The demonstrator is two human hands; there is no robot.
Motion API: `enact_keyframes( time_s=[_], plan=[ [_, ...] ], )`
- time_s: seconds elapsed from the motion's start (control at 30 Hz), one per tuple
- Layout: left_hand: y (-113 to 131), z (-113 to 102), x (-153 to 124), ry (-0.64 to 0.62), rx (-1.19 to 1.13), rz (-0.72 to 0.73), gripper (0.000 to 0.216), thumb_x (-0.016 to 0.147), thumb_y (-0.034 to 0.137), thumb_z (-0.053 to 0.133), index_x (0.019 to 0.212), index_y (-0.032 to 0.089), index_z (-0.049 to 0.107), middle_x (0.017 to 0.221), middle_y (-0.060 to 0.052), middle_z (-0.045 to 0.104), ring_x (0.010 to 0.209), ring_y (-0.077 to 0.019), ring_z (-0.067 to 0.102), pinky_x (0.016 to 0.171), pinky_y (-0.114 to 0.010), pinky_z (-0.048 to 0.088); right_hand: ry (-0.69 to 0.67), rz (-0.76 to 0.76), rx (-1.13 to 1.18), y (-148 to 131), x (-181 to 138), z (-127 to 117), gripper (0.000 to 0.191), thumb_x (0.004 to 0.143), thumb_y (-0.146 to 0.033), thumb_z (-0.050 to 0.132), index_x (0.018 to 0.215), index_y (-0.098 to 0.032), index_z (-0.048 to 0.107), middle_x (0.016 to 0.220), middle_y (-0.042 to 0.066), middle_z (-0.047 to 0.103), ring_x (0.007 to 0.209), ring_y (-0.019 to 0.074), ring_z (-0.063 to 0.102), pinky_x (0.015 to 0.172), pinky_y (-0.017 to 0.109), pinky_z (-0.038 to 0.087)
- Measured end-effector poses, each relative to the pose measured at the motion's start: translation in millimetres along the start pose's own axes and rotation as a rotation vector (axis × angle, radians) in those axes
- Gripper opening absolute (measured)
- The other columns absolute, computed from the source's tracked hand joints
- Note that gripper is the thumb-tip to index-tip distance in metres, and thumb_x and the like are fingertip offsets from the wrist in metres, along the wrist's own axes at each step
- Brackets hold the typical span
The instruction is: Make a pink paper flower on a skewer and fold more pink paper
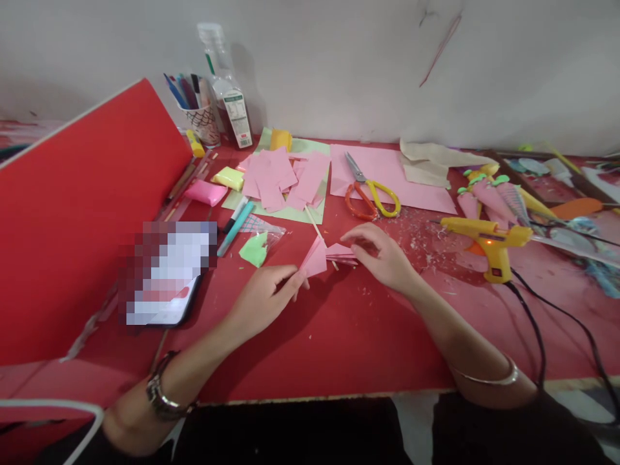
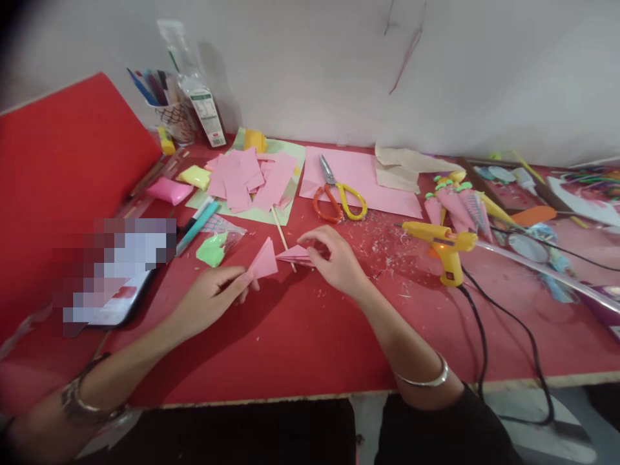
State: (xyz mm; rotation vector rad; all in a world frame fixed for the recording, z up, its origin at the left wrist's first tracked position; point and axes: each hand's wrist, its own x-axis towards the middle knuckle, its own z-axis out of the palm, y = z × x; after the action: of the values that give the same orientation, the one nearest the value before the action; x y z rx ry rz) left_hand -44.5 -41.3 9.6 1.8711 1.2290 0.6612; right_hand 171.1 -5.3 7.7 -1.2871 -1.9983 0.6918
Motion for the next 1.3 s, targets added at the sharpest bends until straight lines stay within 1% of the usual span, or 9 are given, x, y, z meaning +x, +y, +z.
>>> enact_keyframes(
  time_s=[0.17, 0.3, 0.4, 0.6, 0.73, 0.87, 0.97, 1.2, 1.3],
  plan=[
    [-1.3, 0.1, -0.5, 0.015, 0.017, -0.002, 0.033, 0.086, 0.030, 0.035, 0.062, 0.015, 0.053, 0.051, 0.004, 0.048, 0.050, -0.0078, 0.047, 0.051, -0.019, 0.033, -0.291, -0.132, -0.151, -2.8, -2.0, -1.2, 0.031, 0.075, -0.026, 0.055, 0.104, -0.020, 0.051, 0.112, 0.009, 0.049, 0.106, 0.0214, 0.045, 0.090, 0.039, 0.035],
    [-2.5, -2.5, 1.6, 0.019, 0.130, -0.017, 0.034, 0.086, 0.029, 0.033, 0.061, 0.016, 0.051, 0.055, 0.002, 0.052, 0.054, -0.0101, 0.050, 0.053, -0.022, 0.035, -0.254, -0.152, -0.191, -4.4, -0.3, 0.7, 0.017, 0.080, -0.020, 0.046, 0.094, -0.016, 0.054, 0.096, 0.009, 0.056, 0.091, 0.0182, 0.051, 0.083, 0.034, 0.039],
    [-3.5, -6.9, 3.3, 0.027, 0.383, -0.001, 0.032, 0.085, 0.024, 0.033, 0.061, 0.016, 0.052, 0.064, -0.002, 0.057, 0.066, -0.0153, 0.052, 0.063, -0.028, 0.036, -0.184, -0.129, -0.203, -6.2, 0.6, 0.7, 0.013, 0.079, -0.016, 0.044, 0.087, -0.017, 0.055, 0.087, 0.007, 0.059, 0.081, 0.0166, 0.054, 0.074, 0.031, 0.042],
    [-3.6, -11.8, 4.8, 0.022, 0.696, 0.003, 0.032, 0.085, 0.023, 0.033, 0.065, 0.015, 0.056, 0.070, -0.005, 0.057, 0.073, -0.0190, 0.053, 0.065, -0.030, 0.037, 0.001, 0.017, -0.038, -9.6, -2.0, 0.0, 0.020, 0.075, -0.015, 0.044, 0.093, -0.018, 0.051, 0.091, 0.006, 0.061, 0.081, 0.0164, 0.057, 0.072, 0.029, 0.043],
    [-2.2, -13.1, 3.3, 0.020, 0.856, -0.024, 0.033, 0.086, 0.027, 0.033, 0.071, 0.014, 0.060, 0.075, -0.007, 0.059, 0.068, -0.0194, 0.056, 0.057, -0.028, 0.036, -0.197, 0.016, 0.176, -23.6, -0.9, 1.4, 0.022, 0.074, -0.016, 0.047, 0.097, -0.017, 0.050, 0.089, 0.004, 0.060, 0.074, 0.0123, 0.057, 0.064, 0.024, 0.044],
    [0.9, -15.8, -0.7, 0.061, 0.992, -0.063, 0.033, 0.086, 0.028, 0.032, 0.075, 0.014, 0.060, 0.073, -0.007, 0.062, 0.061, -0.0193, 0.058, 0.049, -0.026, 0.033, -0.454, -0.066, 0.092, -40.1, 6.3, 6.1, 0.014, 0.075, -0.016, 0.051, 0.087, -0.017, 0.058, 0.085, 0.001, 0.063, 0.076, 0.0119, 0.055, 0.068, 0.023, 0.041],
    [3.8, -18.4, -3.5, 0.069, 1.041, -0.091, 0.031, 0.085, 0.026, 0.032, 0.078, 0.014, 0.060, 0.072, -0.008, 0.064, 0.060, -0.0200, 0.060, 0.047, -0.026, 0.033, -0.557, -0.071, 0.022, -44.2, 13.9, 10.1, 0.024, 0.073, -0.014, 0.053, 0.097, -0.017, 0.056, 0.089, 0.002, 0.062, 0.074, 0.0117, 0.054, 0.066, 0.023, 0.040],
    [1.2, -24.6, -10.8, 0.056, 1.050, -0.150, 0.033, 0.086, 0.031, 0.032, 0.079, 0.013, 0.058, 0.066, -0.008, 0.063, 0.055, -0.0208, 0.060, 0.042, -0.025, 0.029, -0.482, -0.058, -0.095, -37.0, 23.8, 14.4, 0.042, 0.073, -0.018, 0.053, 0.114, -0.015, 0.044, 0.088, 0.005, 0.059, 0.068, 0.0119, 0.051, 0.063, 0.025, 0.041],
    [1.2, -25.3, -14.7, 0.137, 1.104, -0.166, 0.034, 0.086, 0.036, 0.034, 0.087, 0.011, 0.056, 0.073, -0.011, 0.062, 0.056, -0.0219, 0.059, 0.041, -0.025, 0.029, -0.472, -0.021, -0.059, -35.4, 25.6, 14.1, 0.032, 0.074, -0.018, 0.051, 0.105, -0.015, 0.050, 0.082, 0.003, 0.058, 0.066, 0.0114, 0.051, 0.062, 0.024, 0.041]
  ],
)
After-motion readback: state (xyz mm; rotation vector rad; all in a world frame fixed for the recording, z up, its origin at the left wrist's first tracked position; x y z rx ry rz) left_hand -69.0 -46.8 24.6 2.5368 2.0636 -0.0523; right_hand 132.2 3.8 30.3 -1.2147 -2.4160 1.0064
